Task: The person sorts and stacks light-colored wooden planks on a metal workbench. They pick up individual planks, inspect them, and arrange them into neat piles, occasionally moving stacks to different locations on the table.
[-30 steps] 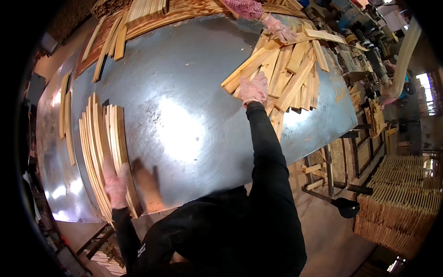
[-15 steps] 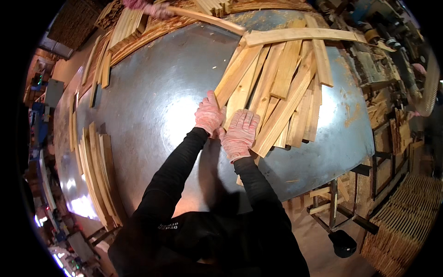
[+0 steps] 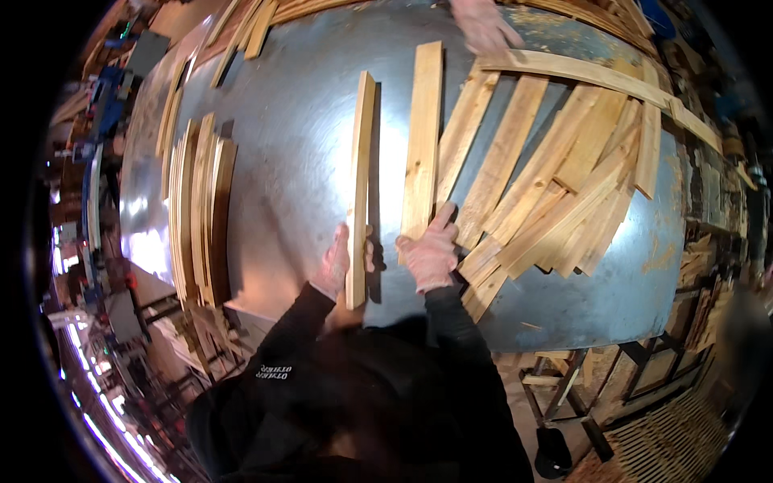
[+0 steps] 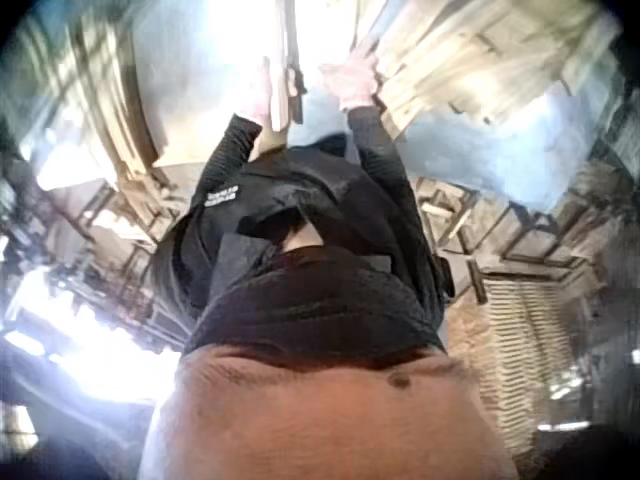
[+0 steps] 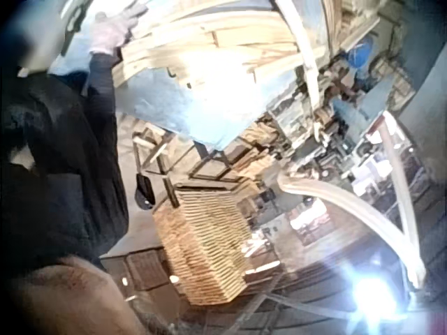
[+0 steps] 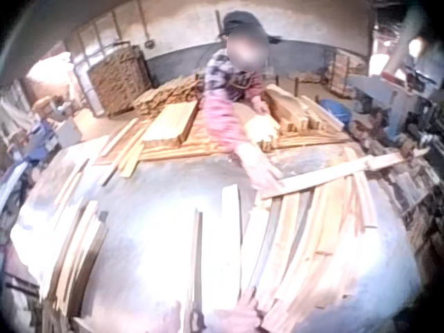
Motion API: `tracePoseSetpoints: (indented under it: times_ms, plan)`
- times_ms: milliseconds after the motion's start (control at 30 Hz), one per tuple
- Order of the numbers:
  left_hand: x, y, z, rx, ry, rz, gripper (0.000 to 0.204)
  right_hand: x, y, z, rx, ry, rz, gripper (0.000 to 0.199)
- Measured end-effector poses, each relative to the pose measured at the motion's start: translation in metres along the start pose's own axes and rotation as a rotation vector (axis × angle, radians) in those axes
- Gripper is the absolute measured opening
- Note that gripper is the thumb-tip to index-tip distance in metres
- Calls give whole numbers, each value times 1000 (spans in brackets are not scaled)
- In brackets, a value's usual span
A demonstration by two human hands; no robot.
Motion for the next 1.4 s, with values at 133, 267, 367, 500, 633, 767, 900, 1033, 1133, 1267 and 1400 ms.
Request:
tracePoseSetpoints:
  times_ms: [133, 267, 367, 500, 633, 767, 900, 1033, 1133, 1267, 1400]
  plan:
    - [-12, -37, 10, -632, -15, 148, 65, 19, 19, -16, 190, -94, -58, 94]
    - [11, -17, 21, -488, -42, 263, 68, 71, 69, -22, 520, -461, -184, 87]
    - [-15, -28, 1, -680, -20, 90, 69, 42, 54, -35, 501, -490, 202, 93]
    - [-19, -22, -5, -544, 38, 92, 64, -38, 33, -29, 390, -149, 455, 93]
    - [-4, -23, -6, -192, 222, 70, 35, -14, 54, -10, 308, -447, 419, 94]
    - [-3, -26, -15, 80, 285, 129, 45, 75, 71, -25, 185, -465, -223, 82]
    - [-23, -36, -14, -231, 164, 133, 54, -12, 16, -13, 437, -582, 391, 83]
    - [-10, -18, 1, -335, 217, 233, 54, -128, -70, 5, 671, -148, 778, 93]
    - [9, -11, 26, -613, 207, 281, 62, -131, -74, -2, 419, -52, 532, 92]
    - [28, -9, 35, -932, 250, 358, 74, -54, 21, -8, -44, -353, 34, 74]
    - [29, -1, 25, -1002, 579, 318, 53, 1, 77, -32, -63, -181, -208, 76]
Point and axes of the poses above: each hand's wrist, its own x-axis away from the middle knuckle, its own y-axis out of the palm, z = x × y, the point moved 4 cm from there along -x, towards the middle knuckle, and after that the axes turned 1 degree about -x, right-handed, at the moved point
